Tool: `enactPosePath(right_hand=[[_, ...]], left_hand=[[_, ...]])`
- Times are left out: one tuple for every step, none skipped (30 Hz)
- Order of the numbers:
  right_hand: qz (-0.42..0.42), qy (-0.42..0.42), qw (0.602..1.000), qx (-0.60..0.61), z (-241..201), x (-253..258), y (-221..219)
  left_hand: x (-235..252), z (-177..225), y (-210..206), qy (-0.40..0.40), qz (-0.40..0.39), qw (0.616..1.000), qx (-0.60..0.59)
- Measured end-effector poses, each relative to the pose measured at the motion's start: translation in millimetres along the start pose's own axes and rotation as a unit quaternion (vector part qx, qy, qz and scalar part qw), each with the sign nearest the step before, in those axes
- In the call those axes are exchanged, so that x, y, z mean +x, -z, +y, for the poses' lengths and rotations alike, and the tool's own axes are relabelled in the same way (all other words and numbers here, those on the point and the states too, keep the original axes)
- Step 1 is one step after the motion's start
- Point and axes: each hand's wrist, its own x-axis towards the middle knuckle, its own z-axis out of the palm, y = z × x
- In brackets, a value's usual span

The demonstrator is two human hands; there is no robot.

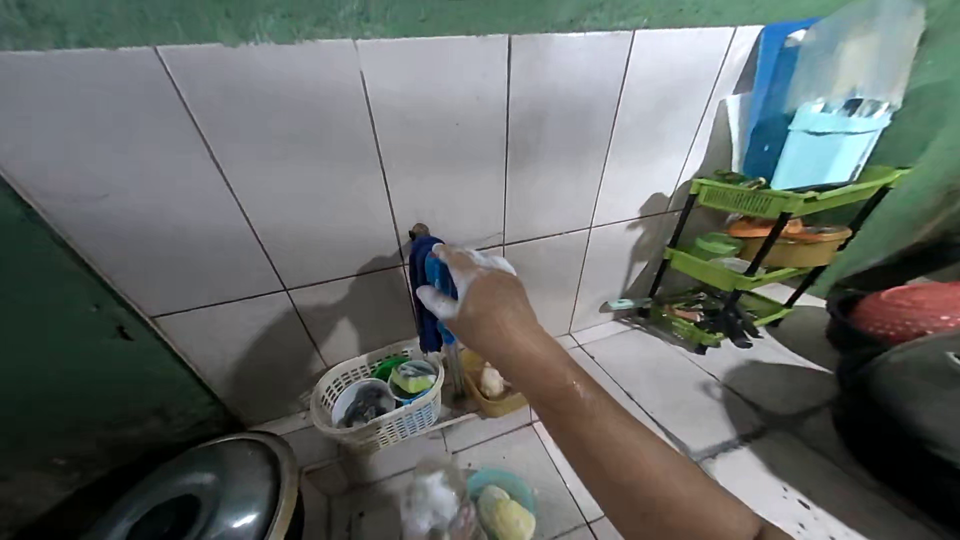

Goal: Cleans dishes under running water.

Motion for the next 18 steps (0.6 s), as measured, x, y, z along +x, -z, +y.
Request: enactPosePath(right_hand=[[-0.047, -0.024, 0.998, 0.031, 4, 2, 4], [-0.066, -0.027, 0.996, 0.057, 8, 4, 6], [-0.075, -0.027, 0.993, 0.082, 13, 6, 7], [-0.088, -0.031, 0.989, 0.114, 19, 9, 9], [-0.107, -0.036, 0.982, 0.15, 25, 14, 13], [-0.126, -0.035, 0.974, 0.184, 32, 18, 16], [-0.144, -0.03, 0.966, 0.214, 38, 21, 19], [-0.159, -0.025, 0.957, 0.24, 43, 23, 21], [-0.17, -0.019, 0.949, 0.263, 46, 23, 22], [-0.175, -0.013, 0.943, 0.281, 49, 20, 22], [-0.168, -0.008, 0.939, 0.301, 53, 15, 21], [-0.149, -0.007, 0.934, 0.325, 58, 7, 19], [-0.116, -0.016, 0.928, 0.354, 64, -3, 15], [-0.077, -0.032, 0.923, 0.375, 70, -14, 10], [-0.045, -0.057, 0.919, 0.387, 77, -26, 4], [-0.026, -0.092, 0.916, 0.391, 84, -38, -2], [-0.022, -0.138, 0.909, 0.393, 90, -52, -7], [-0.025, -0.184, 0.899, 0.396, 96, -67, -13]], left_hand=[[17, -6, -6, -0.021, -0.006, 1.0, -0.017], [35, -16, -13, -0.041, -0.005, 0.999, -0.029], [52, -17, -22, -0.018, -0.001, 0.998, -0.056], [63, -6, -30, 0.035, -0.001, 0.997, -0.069], [70, 10, -37, 0.082, 0.011, 0.995, -0.052], [76, 21, -43, 0.107, 0.024, 0.993, -0.042], [82, 27, -47, 0.115, 0.035, 0.992, -0.038], [88, 32, -50, 0.117, 0.047, 0.991, -0.034], [94, 35, -54, 0.118, 0.059, 0.991, -0.034], [100, 37, -56, 0.119, 0.067, 0.99, -0.036], [106, 40, -59, 0.124, 0.068, 0.989, -0.039], [112, 40, -62, 0.13, 0.068, 0.988, -0.044], [117, 40, -64, 0.137, 0.073, 0.986, -0.053], [122, 40, -67, 0.147, 0.08, 0.984, -0.058], [126, 41, -70, 0.156, 0.089, 0.982, -0.061], [129, 42, -72, 0.168, 0.097, 0.978, -0.073], [132, 42, -73, 0.174, 0.093, 0.976, -0.088], [135, 40, -74, 0.171, 0.084, 0.977, -0.098]])
